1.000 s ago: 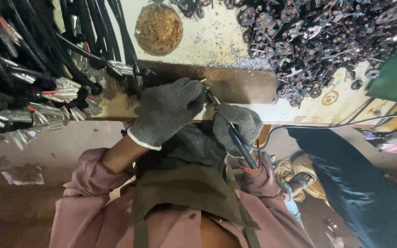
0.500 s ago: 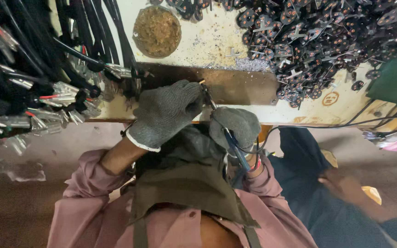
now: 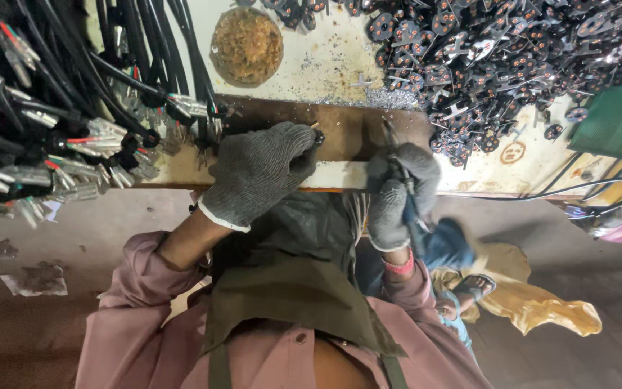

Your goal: The person sits at a workbench assembling electrical connectors. They hold a wire in one hand and a soldering iron in the other, soldering the wire ends onto metal connector plugs, then setting finished connectors aside and picking up the next wire to repeat the process.

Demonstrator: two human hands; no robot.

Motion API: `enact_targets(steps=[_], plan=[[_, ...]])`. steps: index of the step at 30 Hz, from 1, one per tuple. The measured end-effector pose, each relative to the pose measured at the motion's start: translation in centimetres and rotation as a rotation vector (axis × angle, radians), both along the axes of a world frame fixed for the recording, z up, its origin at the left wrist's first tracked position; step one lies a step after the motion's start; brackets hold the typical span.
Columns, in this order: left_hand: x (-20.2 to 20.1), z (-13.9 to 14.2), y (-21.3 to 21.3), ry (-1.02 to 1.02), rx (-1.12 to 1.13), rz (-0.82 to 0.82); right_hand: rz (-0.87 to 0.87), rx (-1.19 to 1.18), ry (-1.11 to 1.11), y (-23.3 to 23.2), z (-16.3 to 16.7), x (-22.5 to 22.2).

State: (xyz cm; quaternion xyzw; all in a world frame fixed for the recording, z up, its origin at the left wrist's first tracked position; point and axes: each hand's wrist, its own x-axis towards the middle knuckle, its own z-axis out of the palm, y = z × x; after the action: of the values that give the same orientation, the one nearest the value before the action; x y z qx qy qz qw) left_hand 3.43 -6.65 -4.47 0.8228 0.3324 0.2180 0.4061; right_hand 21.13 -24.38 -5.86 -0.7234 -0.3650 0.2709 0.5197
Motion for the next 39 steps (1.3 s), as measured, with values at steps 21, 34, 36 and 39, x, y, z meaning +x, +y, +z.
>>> enact_targets(steps=[21, 34, 36, 39], plan=[[1.1, 0.4, -0.1, 0.131, -0.099, -0.094, 0.150, -0.167, -0.129, 0.7, 2.2, 0.8], [1.8, 0.4, 0.9, 0.261, -0.196, -0.163, 0.019, 0.153, 0.036, 6.3, -1.4, -2.3], [2.2, 0.3, 1.0, 0.332, -0.210, -0.150, 0.118, -0.007, -0.347, 6.7, -0.2, -2.3], [2.0, 0.7, 0.3, 0.278, -0.255, -0.136, 0.158, -0.154, -0.433, 6.8, 0.4, -1.5]])
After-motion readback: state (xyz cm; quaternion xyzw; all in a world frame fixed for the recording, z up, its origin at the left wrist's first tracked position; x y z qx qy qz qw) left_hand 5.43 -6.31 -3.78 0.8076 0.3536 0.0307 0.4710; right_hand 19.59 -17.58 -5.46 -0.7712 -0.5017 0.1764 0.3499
